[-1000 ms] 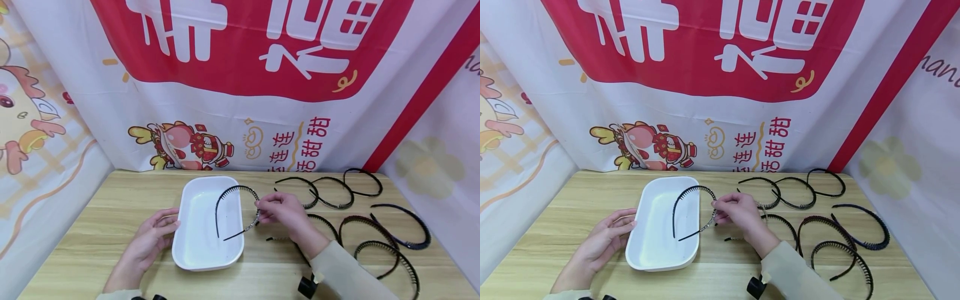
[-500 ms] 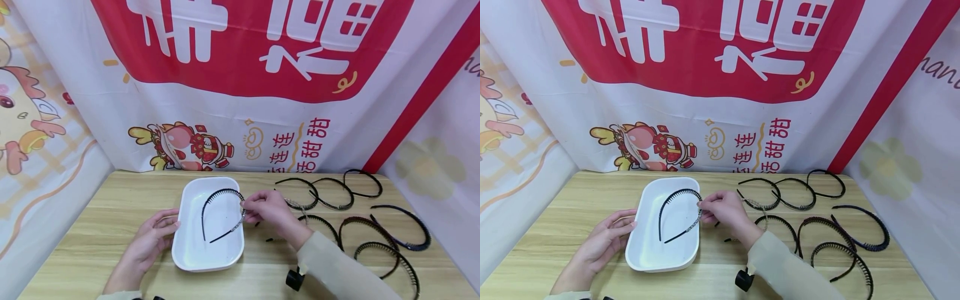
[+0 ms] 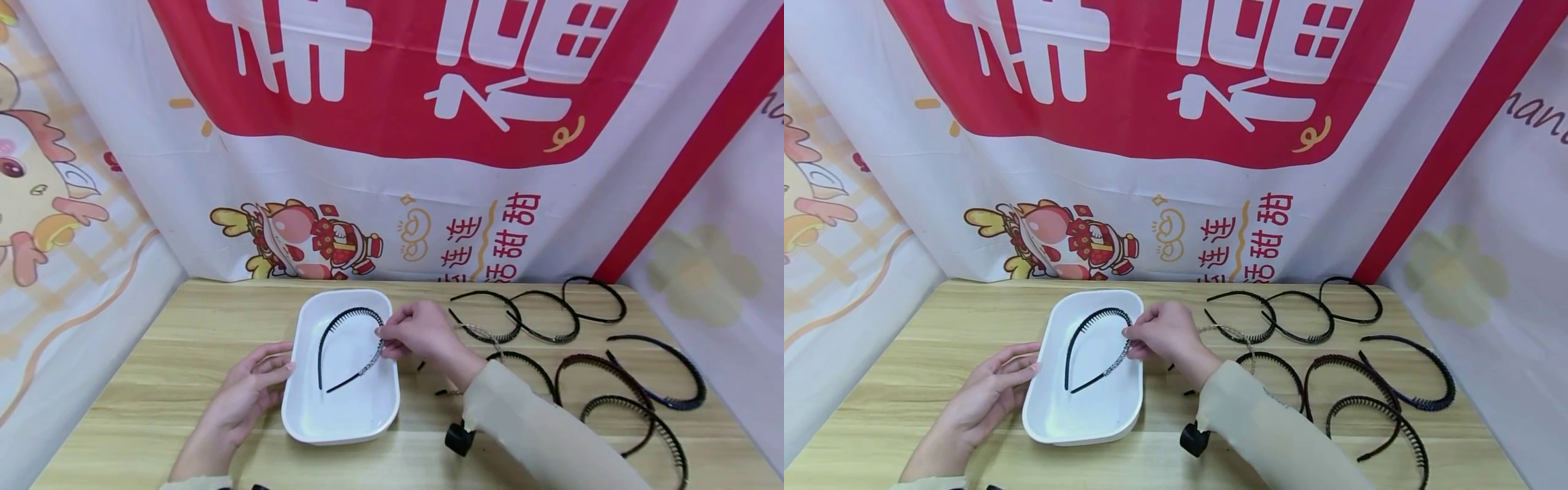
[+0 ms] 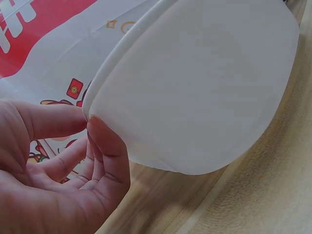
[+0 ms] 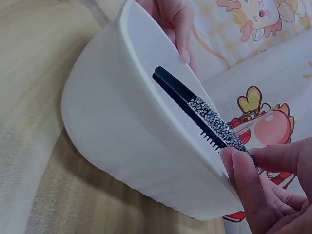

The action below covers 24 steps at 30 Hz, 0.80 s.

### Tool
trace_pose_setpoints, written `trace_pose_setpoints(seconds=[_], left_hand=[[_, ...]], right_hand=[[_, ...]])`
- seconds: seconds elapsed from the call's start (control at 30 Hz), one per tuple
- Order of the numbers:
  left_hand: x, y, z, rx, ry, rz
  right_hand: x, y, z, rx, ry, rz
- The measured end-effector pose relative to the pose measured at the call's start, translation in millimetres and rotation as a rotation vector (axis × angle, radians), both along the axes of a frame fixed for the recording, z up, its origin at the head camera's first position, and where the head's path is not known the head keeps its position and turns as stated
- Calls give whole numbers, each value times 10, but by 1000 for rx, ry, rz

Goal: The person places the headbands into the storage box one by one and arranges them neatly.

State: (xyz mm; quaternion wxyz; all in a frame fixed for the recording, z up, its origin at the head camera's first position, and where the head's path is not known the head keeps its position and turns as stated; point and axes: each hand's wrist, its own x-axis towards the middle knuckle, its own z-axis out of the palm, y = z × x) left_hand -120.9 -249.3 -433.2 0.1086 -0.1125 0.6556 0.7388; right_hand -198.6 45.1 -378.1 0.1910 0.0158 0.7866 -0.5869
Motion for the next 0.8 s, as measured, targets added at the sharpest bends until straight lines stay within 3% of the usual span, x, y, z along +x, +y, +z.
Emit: trace_pose_setpoints(seconds=[0.4, 0.8], left_hand=[[8, 2, 18, 12, 17, -4], [15, 9, 22, 11, 13, 7]], right_hand=[[-94, -137, 20, 57, 11, 70], [-88, -200, 10, 81, 14, 78]])
